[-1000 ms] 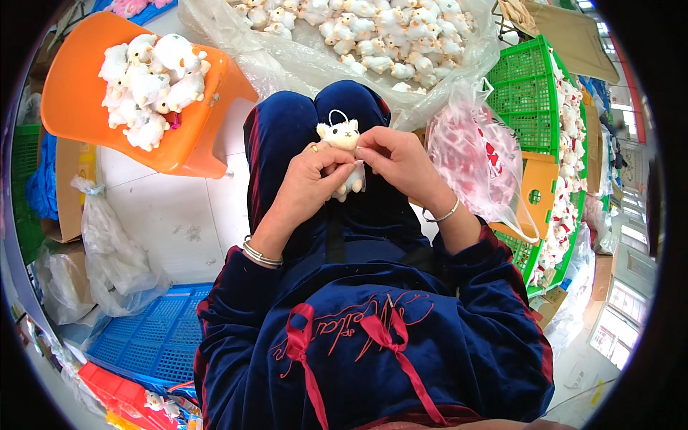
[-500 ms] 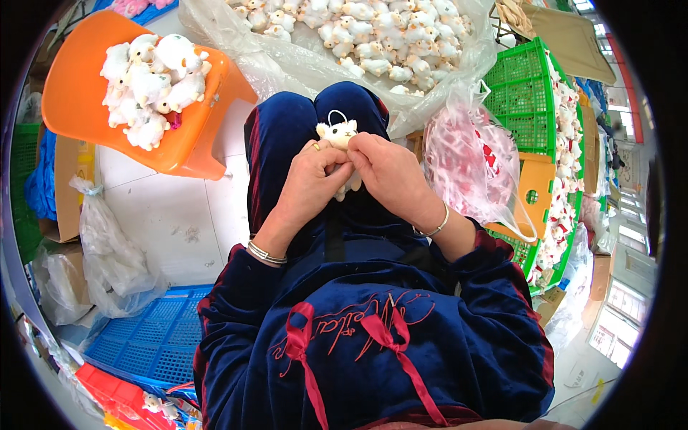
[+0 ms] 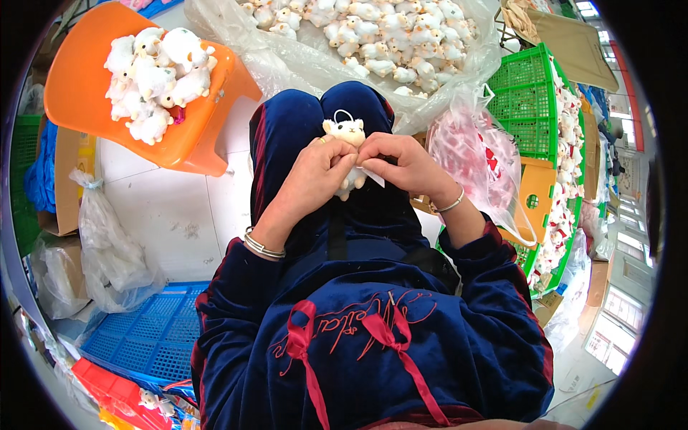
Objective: The person ties red ribbons around the necks of small white plush toys. They pick up each toy, wrap the ribbon, and tie a bow by hand, repeating the process for multiple items.
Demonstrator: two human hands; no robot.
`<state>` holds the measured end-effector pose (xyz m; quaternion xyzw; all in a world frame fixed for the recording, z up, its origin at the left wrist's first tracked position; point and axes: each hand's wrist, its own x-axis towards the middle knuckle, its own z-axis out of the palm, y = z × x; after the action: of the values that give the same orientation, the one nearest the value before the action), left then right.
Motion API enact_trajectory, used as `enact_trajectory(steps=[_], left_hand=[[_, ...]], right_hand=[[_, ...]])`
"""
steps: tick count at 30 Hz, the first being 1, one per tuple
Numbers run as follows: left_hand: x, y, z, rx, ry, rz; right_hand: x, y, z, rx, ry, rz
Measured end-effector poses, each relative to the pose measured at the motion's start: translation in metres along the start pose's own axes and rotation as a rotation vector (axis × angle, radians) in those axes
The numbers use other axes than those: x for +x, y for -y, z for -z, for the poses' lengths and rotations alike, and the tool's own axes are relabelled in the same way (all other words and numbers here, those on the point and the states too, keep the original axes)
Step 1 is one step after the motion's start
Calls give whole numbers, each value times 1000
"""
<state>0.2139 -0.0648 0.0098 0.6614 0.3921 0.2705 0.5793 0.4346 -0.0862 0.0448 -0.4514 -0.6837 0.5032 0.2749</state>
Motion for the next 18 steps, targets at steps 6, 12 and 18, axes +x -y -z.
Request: enact_trajectory(steps=[6, 12, 18], left_hand=[[0, 0, 0, -14, -11, 1], [1, -6, 7, -124, 52, 121], [4, -8, 11, -216, 78, 182]], right_hand=[[0, 16, -6, -36, -51, -208], [0, 19, -15, -163, -137, -181], [0, 16, -10, -193, -92, -115]])
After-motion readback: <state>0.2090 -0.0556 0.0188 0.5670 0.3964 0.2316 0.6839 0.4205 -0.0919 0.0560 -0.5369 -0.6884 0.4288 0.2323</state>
